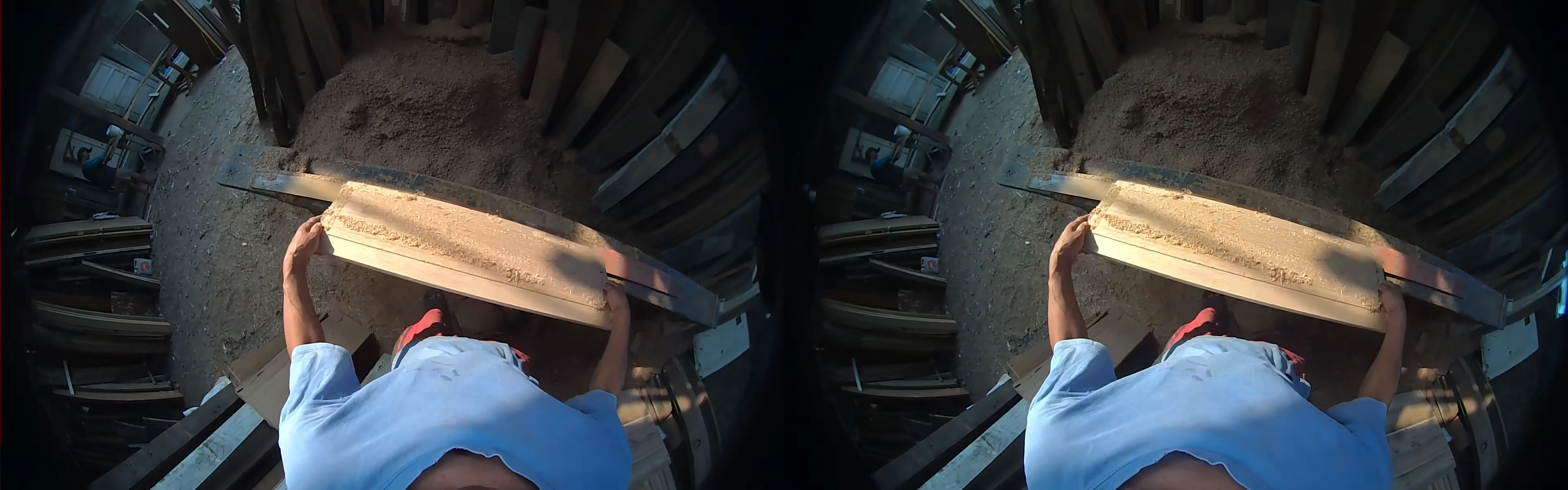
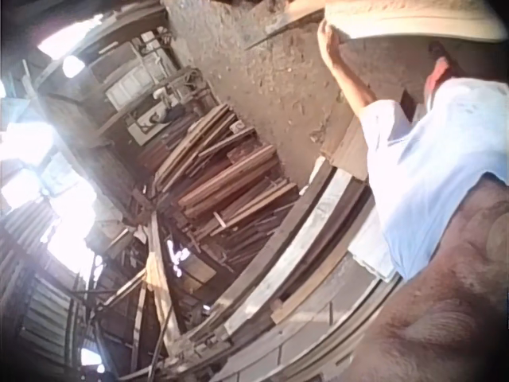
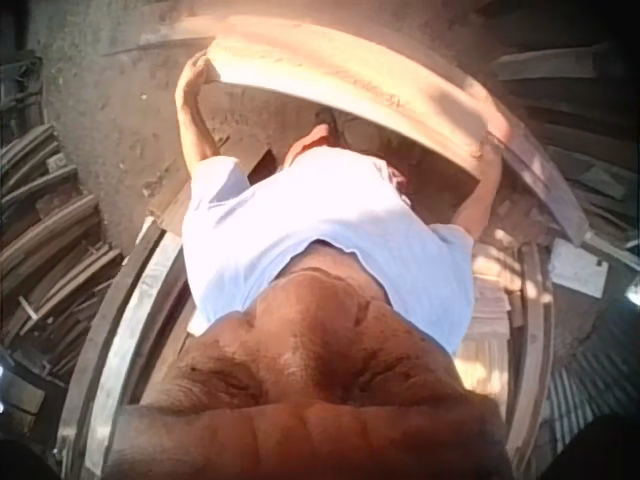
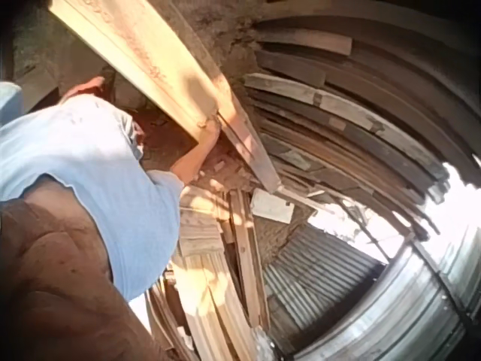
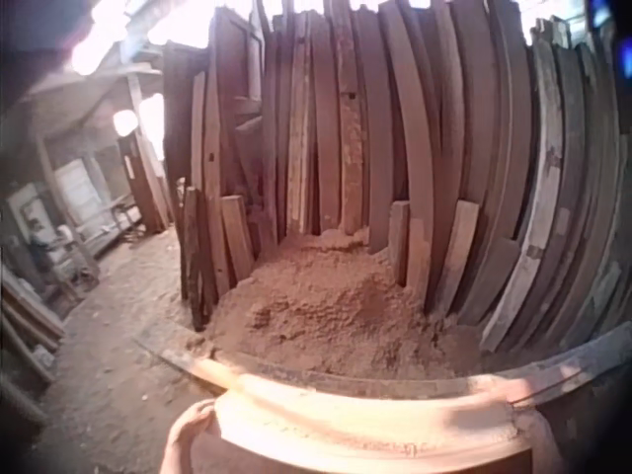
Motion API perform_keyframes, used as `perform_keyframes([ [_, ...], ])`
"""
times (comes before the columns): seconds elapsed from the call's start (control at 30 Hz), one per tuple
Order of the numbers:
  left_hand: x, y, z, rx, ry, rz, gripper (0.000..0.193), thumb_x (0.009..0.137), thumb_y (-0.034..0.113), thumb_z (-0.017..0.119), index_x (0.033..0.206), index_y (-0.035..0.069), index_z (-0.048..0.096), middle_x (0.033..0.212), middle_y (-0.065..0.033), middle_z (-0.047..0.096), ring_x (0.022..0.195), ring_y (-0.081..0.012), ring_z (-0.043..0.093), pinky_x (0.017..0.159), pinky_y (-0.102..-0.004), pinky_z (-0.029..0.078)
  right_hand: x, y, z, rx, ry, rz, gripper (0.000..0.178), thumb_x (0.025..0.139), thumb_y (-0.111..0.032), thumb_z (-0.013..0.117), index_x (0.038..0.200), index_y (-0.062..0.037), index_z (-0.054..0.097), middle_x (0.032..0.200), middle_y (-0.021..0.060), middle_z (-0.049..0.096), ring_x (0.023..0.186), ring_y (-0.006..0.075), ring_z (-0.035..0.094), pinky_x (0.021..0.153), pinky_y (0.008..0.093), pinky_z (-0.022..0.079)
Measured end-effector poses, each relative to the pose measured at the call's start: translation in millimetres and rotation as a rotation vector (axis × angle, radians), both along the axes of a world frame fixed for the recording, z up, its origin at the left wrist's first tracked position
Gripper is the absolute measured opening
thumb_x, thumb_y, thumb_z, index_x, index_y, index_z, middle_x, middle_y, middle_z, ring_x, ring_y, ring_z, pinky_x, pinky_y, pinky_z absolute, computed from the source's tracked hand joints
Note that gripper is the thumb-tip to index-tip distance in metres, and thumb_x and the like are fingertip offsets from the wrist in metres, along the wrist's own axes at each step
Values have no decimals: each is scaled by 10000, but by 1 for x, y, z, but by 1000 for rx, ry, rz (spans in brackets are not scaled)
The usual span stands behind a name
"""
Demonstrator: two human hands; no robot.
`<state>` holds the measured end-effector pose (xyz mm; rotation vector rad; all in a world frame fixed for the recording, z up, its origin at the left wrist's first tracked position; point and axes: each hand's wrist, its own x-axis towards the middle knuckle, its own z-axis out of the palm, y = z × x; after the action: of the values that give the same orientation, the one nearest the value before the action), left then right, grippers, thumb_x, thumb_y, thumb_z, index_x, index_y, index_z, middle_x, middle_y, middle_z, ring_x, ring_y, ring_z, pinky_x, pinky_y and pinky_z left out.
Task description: The person uses a belt sander to smooth the surface and edges of a wooden board, then lifts and turns the board to check the work.
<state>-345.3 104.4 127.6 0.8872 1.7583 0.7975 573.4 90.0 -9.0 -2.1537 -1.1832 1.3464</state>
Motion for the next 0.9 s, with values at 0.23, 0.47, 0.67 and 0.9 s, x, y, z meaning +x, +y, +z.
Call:
perform_keyframes([
  [0.23,-25,6,-2,90,-372,151,492,942,296,515,1357,55,626,1121,-98,712,936,-212,691,771,-390,579,-80,40,55,-245,-260,179,472,925,-308,601,1227,50,657,1215,217,688,1053,294,659,956,405,475],
  [0.47,3,21,-1,340,-567,312,498,929,321,543,1298,-5,614,921,-88,734,738,-179,723,735,-339,624,-111,63,111,-186,-389,424,453,944,-345,590,1270,-38,658,1288,157,662,1146,264,623,1007,387,454],
  [0.67,-2,15,-22,484,-807,313,475,963,312,450,1276,-6,615,1041,-135,744,917,-246,746,839,-444,628,-145,73,148,-104,-359,602,442,960,-376,581,1306,-113,659,1350,106,641,1225,238,592,1051,371,436],
  [0.9,45,4,-42,677,-1043,380,371,987,289,542,1236,21,608,1023,-71,709,982,-220,690,947,-413,559,-139,92,142,-236,-531,623,429,969,-413,581,1324,-192,674,1395,53,632,1290,214,575,1084,359,428],
])
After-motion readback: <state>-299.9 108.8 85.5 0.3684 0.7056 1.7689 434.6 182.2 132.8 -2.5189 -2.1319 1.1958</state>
